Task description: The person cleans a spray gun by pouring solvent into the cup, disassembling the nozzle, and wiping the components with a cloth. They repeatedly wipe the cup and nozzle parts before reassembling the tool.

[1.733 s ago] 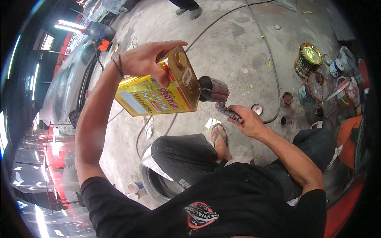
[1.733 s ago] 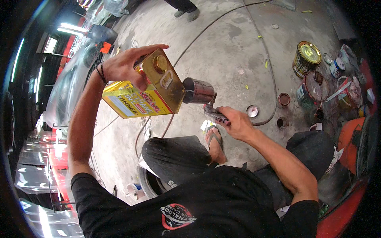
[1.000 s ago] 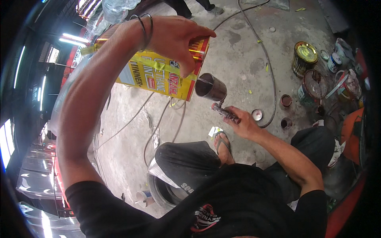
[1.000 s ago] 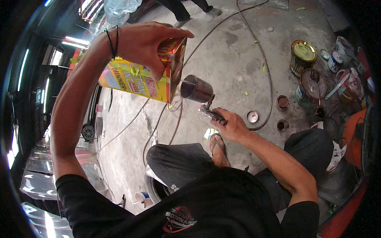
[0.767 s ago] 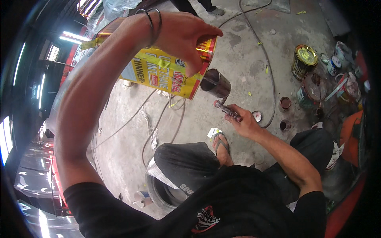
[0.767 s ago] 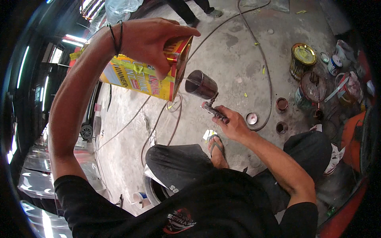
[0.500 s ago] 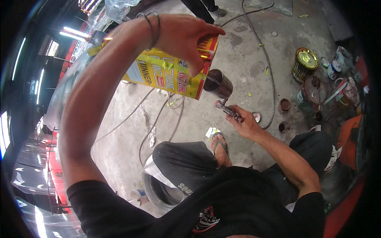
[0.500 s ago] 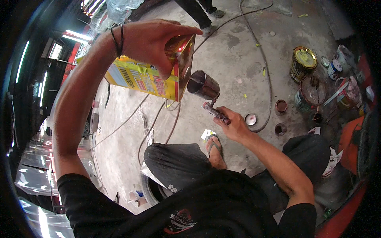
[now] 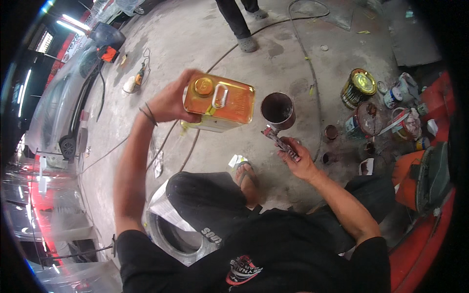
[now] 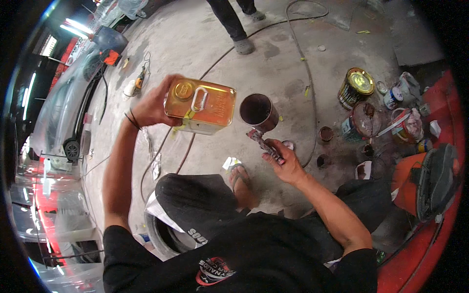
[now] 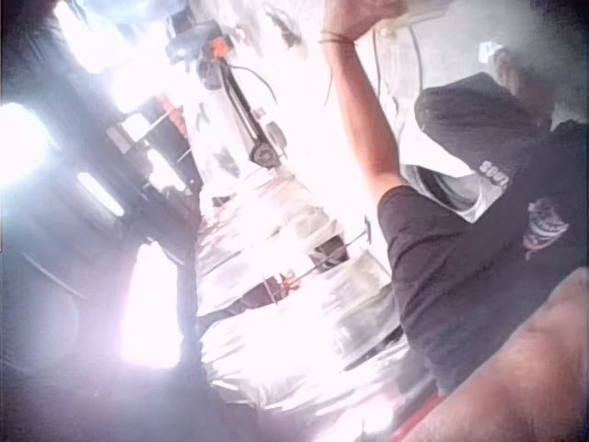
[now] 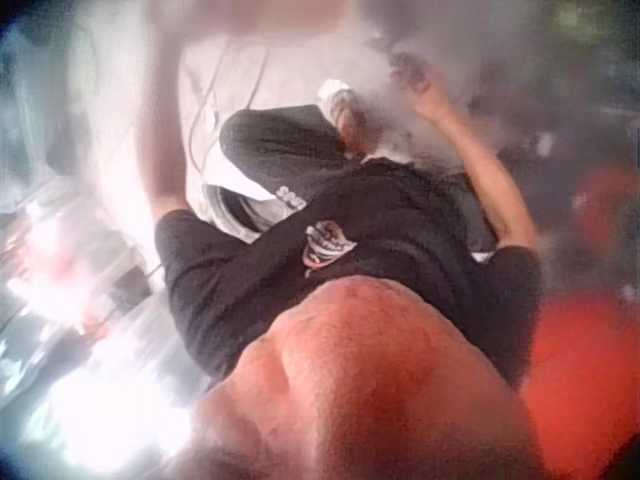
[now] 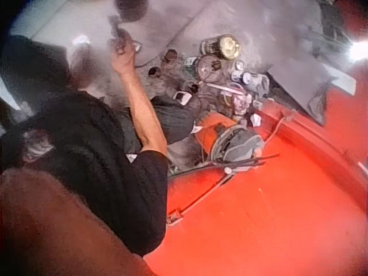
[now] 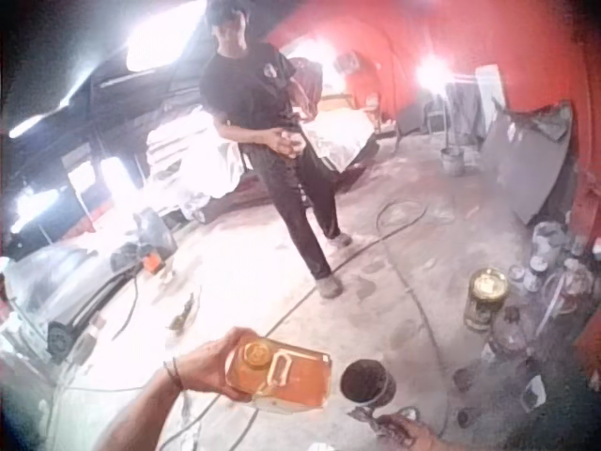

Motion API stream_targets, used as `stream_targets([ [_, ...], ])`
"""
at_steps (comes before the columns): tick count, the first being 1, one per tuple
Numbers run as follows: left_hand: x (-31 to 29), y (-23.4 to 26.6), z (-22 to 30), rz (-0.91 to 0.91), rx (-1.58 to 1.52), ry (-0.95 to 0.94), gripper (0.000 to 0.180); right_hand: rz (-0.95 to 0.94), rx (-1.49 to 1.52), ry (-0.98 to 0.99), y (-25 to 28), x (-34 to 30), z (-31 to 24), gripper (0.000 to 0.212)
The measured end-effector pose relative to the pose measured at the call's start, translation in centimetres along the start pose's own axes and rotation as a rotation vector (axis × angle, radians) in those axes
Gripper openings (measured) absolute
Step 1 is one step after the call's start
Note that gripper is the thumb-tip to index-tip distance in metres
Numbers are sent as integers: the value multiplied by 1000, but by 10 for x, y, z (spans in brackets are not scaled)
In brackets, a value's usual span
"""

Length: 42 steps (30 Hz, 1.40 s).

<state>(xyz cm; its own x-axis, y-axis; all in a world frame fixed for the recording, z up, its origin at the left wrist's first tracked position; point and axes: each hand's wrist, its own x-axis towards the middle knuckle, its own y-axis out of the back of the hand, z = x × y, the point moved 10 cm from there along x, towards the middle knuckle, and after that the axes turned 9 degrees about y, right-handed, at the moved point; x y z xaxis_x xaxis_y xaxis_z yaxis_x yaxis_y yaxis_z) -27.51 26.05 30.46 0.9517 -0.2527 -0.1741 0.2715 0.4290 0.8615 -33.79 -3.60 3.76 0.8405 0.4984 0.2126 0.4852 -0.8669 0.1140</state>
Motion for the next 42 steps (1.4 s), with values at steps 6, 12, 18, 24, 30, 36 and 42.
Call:
stream_targets([
  [6,-3,-120,-243,537,-447,288,115,0,-35,-49,2,12,-23,36],
  [12,-63,-214,-330,1121,-791,685,114,-8,108,-4,13,39,-61,34],
  [18,-99,-325,-320,1283,-840,1004,117,1,252,9,33,50,-121,50],
  [24,-102,-372,-318,714,-883,1348,127,91,274,3,71,55,-122,54],
  [30,-17,-450,-183,-722,-156,790,103,67,304,-1,86,52,-125,53],
  [36,34,-358,16,-620,112,57,89,148,316,36,96,56,-135,51],
  [42,25,-338,-1,-605,180,86,82,150,322,61,85,68,-141,51],
])
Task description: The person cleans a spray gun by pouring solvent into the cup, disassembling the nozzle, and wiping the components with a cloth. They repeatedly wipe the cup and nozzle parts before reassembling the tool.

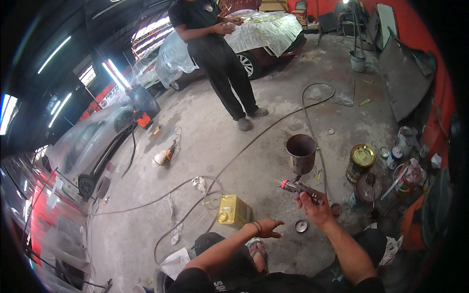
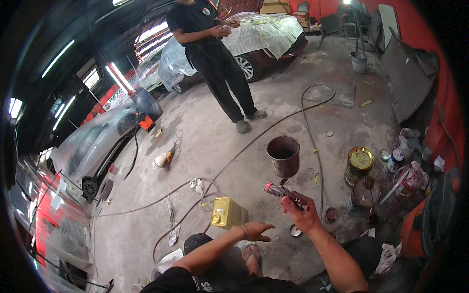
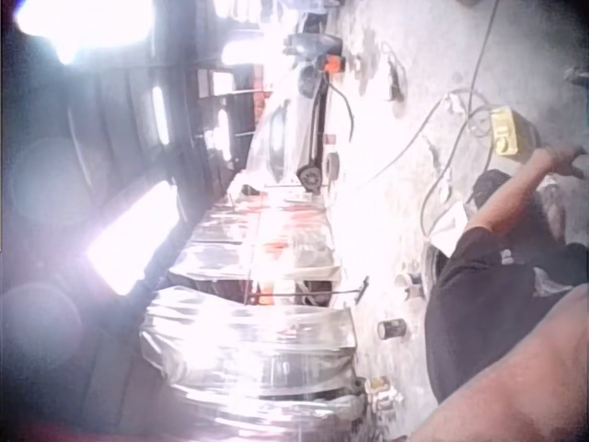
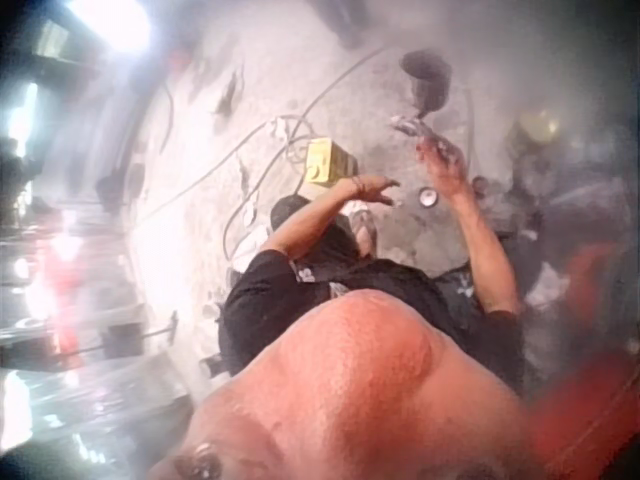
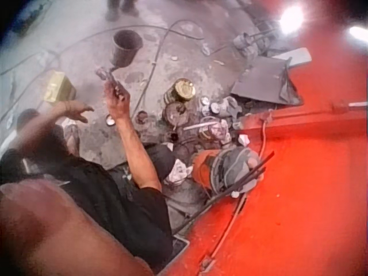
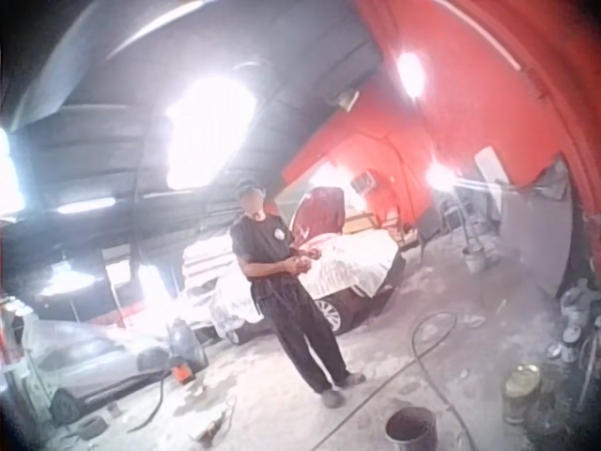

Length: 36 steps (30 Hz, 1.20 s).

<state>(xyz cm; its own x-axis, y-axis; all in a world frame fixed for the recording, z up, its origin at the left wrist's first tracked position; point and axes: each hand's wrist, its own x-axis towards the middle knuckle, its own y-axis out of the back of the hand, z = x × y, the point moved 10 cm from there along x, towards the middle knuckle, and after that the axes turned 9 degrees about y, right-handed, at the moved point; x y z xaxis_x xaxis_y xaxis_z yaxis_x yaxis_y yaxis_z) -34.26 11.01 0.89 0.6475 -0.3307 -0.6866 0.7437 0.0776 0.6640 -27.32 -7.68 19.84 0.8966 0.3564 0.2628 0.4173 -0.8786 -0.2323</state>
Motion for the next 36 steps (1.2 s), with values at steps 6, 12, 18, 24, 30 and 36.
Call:
stream_targets([
  [6,40,-15,45,5,89,-147,75,20,-45,5,18,-3,22,48],
  [12,63,-43,68,-71,145,-157,76,156,-79,-3,26,-2,15,47],
  [18,63,-42,67,-125,193,-117,77,131,10,20,34,8,8,45],
  [24,109,-87,51,-129,195,-293,72,201,19,-48,52,6,47,43],
  [30,170,-93,-31,79,116,98,56,252,-44,-104,76,-3,28,45],
  [36,212,-87,-5,291,33,331,62,206,-32,-100,83,3,13,51],
])
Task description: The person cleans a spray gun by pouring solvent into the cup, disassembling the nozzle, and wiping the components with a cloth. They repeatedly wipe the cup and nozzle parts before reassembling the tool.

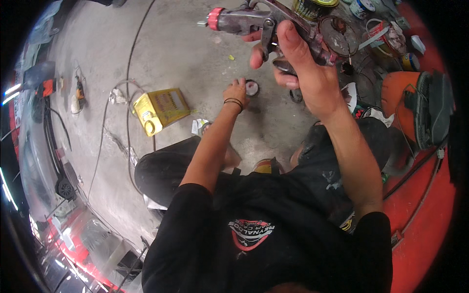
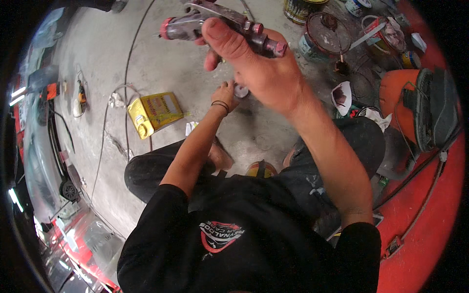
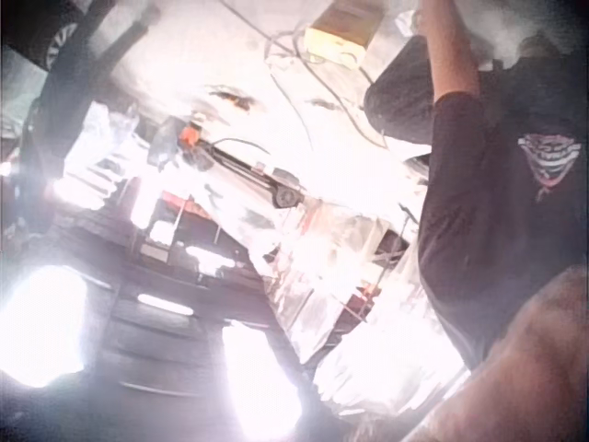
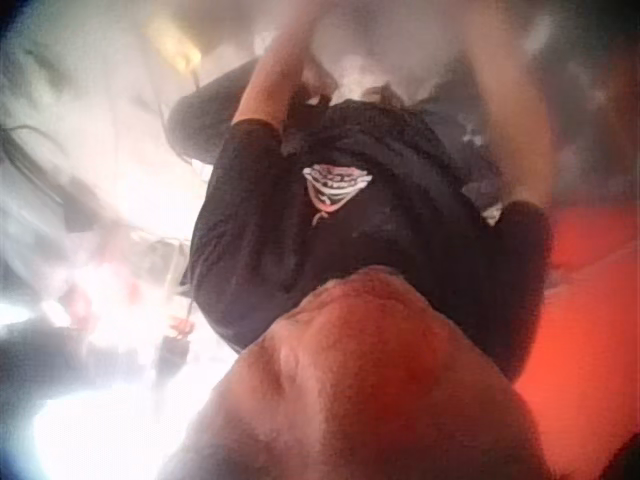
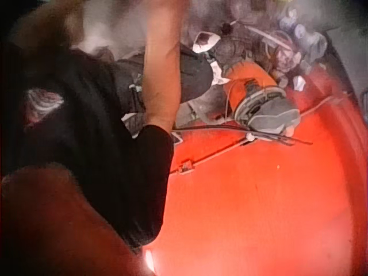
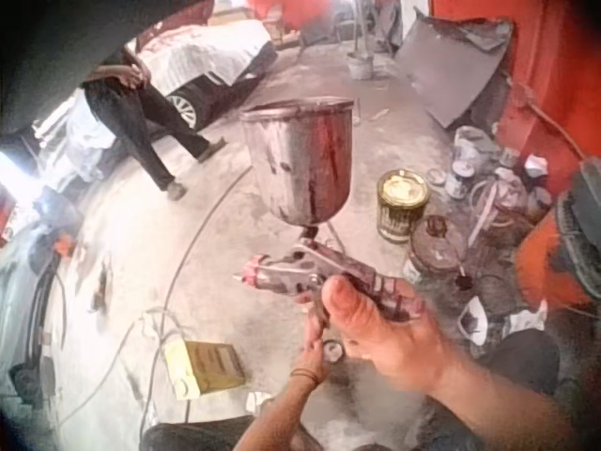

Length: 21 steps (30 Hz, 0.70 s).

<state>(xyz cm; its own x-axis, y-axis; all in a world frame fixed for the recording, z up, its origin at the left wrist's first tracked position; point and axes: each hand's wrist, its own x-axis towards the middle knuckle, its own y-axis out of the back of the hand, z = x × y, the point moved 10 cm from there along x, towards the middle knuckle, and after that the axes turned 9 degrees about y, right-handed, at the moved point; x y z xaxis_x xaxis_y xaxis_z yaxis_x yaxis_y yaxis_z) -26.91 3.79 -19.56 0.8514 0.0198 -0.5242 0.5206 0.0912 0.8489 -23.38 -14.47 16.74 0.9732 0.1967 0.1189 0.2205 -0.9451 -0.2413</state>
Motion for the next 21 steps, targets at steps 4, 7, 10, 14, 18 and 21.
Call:
stream_targets([
  [4,28,-35,33,101,195,-62,54,47,188,-71,-11,-4,4,46],
  [7,44,-58,55,151,247,-126,59,55,322,-87,-29,-15,24,32],
  [10,43,-59,45,202,214,-157,64,35,361,-98,-53,-29,39,28],
  [14,8,-43,-1,105,-9,79,65,72,484,-159,-80,-56,49,26],
  [18,-35,-71,-73,-73,-454,386,58,19,401,-105,-94,-75,37,25],
  [21,-62,-57,-109,-222,-1038,457,51,-117,267,-144,-103,-89,36,29],
])
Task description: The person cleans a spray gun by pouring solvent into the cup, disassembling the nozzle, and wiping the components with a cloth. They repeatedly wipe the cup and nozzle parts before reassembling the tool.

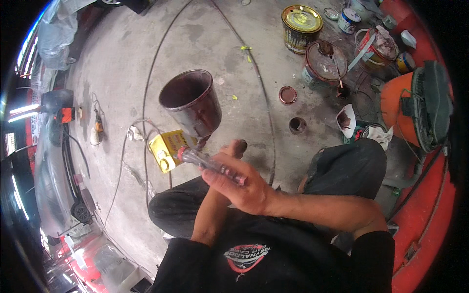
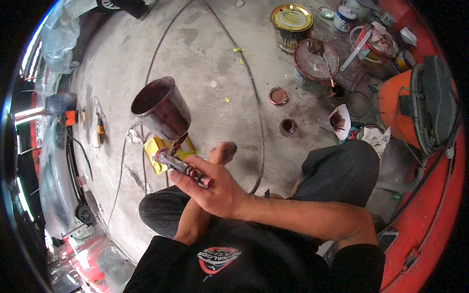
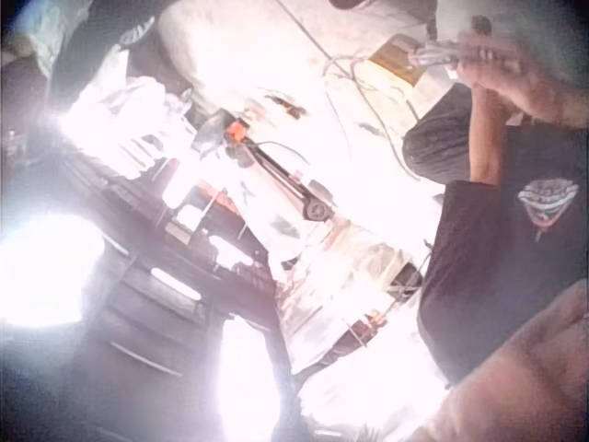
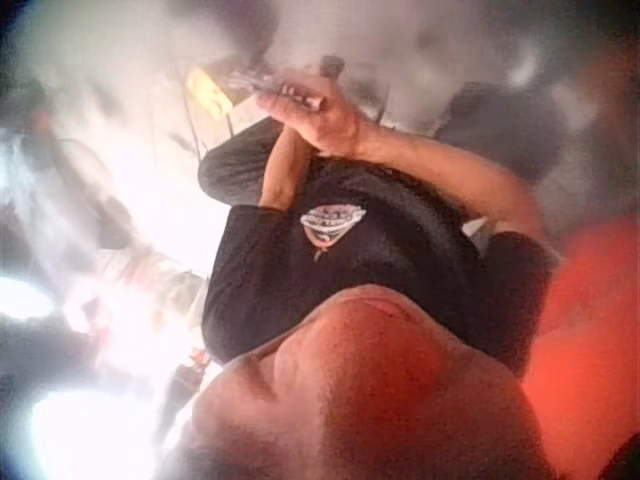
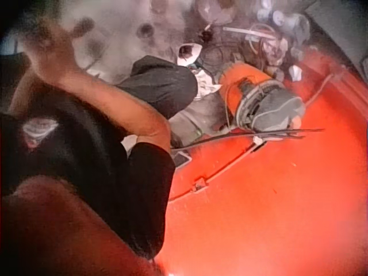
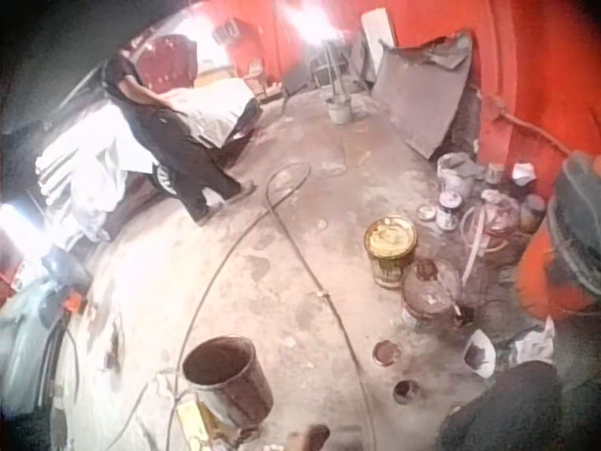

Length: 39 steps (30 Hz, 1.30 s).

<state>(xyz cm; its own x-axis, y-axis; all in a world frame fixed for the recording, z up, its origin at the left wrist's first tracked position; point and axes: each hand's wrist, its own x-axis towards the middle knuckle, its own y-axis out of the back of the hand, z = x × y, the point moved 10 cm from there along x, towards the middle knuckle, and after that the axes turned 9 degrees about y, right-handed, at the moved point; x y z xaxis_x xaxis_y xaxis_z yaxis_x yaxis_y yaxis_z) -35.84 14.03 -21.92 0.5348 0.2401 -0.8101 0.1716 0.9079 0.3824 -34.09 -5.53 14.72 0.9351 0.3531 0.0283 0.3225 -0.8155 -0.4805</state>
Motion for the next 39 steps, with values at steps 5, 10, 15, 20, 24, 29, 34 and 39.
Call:
stream_targets([
  [5,-106,72,112,-597,-942,-270,51,49,43,-63,9,3,-7,33],
  [10,-210,105,198,-885,-859,-369,64,152,44,-96,29,29,-34,40],
  [15,-247,79,240,-1172,-954,-446,66,235,22,-104,44,40,-59,46],
  [20,-257,17,241,-1254,-826,-357,57,186,-4,-14,60,48,-64,48],
  [24,-245,-16,216,-972,-461,-412,40,164,39,-12,62,49,-56,52],
  [29,-262,-32,232,-809,-189,-667,45,137,14,21,64,57,-62,52],
  [34,-253,-46,238,-770,-138,-748,46,127,-8,13,78,64,-63,53],
  [39,-233,-52,230,-814,-127,-677,48,149,38,-22,81,70,-55,53],
])
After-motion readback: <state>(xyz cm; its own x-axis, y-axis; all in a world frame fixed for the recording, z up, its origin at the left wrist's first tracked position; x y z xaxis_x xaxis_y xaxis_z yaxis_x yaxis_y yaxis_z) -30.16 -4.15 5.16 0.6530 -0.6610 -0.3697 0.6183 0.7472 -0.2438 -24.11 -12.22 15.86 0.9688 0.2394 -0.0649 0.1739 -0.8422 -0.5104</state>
